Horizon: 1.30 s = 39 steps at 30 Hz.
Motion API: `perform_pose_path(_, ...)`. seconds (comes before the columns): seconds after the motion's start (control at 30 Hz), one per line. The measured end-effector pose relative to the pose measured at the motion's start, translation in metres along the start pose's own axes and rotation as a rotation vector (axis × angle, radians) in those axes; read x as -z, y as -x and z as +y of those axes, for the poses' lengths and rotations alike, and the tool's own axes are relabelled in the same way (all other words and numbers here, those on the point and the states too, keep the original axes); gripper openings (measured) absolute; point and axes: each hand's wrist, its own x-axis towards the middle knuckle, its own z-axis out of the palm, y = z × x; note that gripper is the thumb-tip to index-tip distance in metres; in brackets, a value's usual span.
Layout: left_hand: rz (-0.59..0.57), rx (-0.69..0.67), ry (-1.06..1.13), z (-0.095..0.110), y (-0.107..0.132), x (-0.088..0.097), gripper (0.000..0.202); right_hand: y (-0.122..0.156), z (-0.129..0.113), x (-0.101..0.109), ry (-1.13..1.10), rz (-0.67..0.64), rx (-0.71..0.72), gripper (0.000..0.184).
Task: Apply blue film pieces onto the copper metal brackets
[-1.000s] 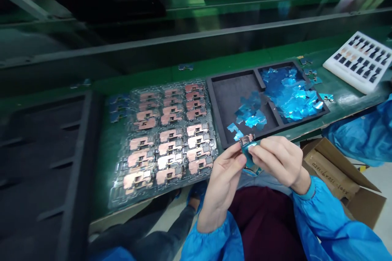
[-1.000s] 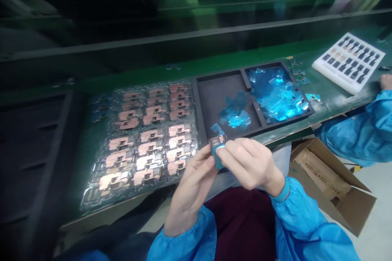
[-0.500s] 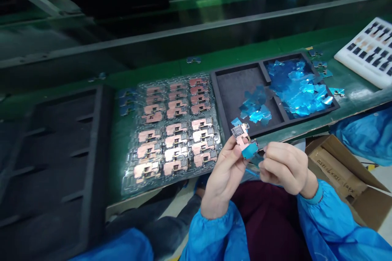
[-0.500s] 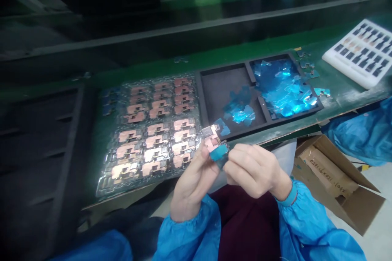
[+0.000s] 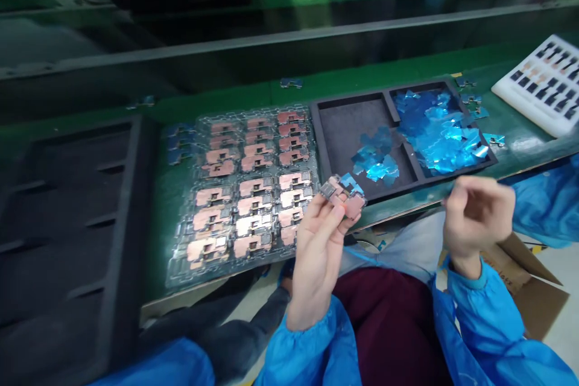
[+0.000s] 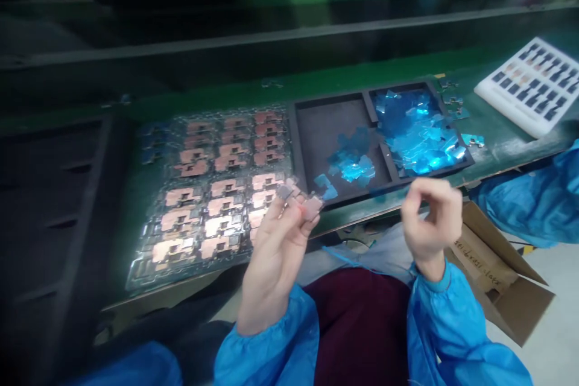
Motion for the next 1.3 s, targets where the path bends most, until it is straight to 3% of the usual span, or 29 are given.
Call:
perform_pose_path(0.07, 0.008, -0.036, -0.040, 0.000, 0.001, -0.001, 0.035, -0.024, 0.025, -0.002, 0.127, 0.129, -0.111, 0.016)
perform_pose_path(0.23, 0.047, -0.057, -0.078, -0.006, 0.001, -0.003, 0.035, -0.081, 0.097, -0.003, 0.488, 0.004, -0.248, 0.020)
perform_pose_path(0.37, 0.101, -0.090, -0.128, -0.010, -0.002, 0.000, 0.041, -0.093, 0.121, -0.005, 0.665, -0.038, -0.275, 0.027)
perform_pose_path(0.47, 0.137, -0.137, -0.164, -0.013, -0.004, 0.003, 0.040, -0.086, 0.103, -0.007, 0.570, 0.015, -0.205, 0.041)
perform_pose_path(0.6, 0.145, -0.205, -0.227, -0.018, -0.003, 0.004, 0.032, -0.052, 0.035, -0.021, 0.355, 0.000, -0.107, 0.035)
perform_pose_path(0.63, 0.140, -0.223, -0.245, -0.019, -0.002, 0.003, 0.030, -0.040, 0.015, -0.027, 0.244, -0.077, -0.099, 0.032)
perform_pose_path(0.67, 0.134, -0.243, -0.267, -0.021, -0.001, 0.002, 0.029, -0.028, -0.005, -0.034, -0.012, -0.267, -0.141, 0.029)
perform_pose_path(0.7, 0.124, -0.259, -0.295, -0.021, -0.001, 0.001, 0.027, -0.017, -0.021, -0.041, -0.101, -0.389, -0.141, 0.027)
perform_pose_path(0.8, 0.065, -0.266, -0.393, -0.021, 0.002, 0.001, 0.023, 0.005, -0.051, -0.060, -0.365, -0.609, -0.290, 0.021)
perform_pose_path(0.93, -0.031, -0.197, -0.425, -0.018, 0.006, 0.003, 0.027, 0.014, -0.052, -0.073, -0.554, -0.602, -0.498, 0.024)
perform_pose_path(1.07, -0.031, -0.162, -0.419, -0.016, 0.009, 0.005, 0.028, 0.020, -0.047, -0.077, -0.608, -0.550, -0.613, 0.029)
perform_pose_path(1.3, -0.012, -0.238, -0.496, -0.013, 0.008, 0.007, 0.020, 0.021, -0.052, -0.083, -0.538, -0.504, -0.568, 0.042)
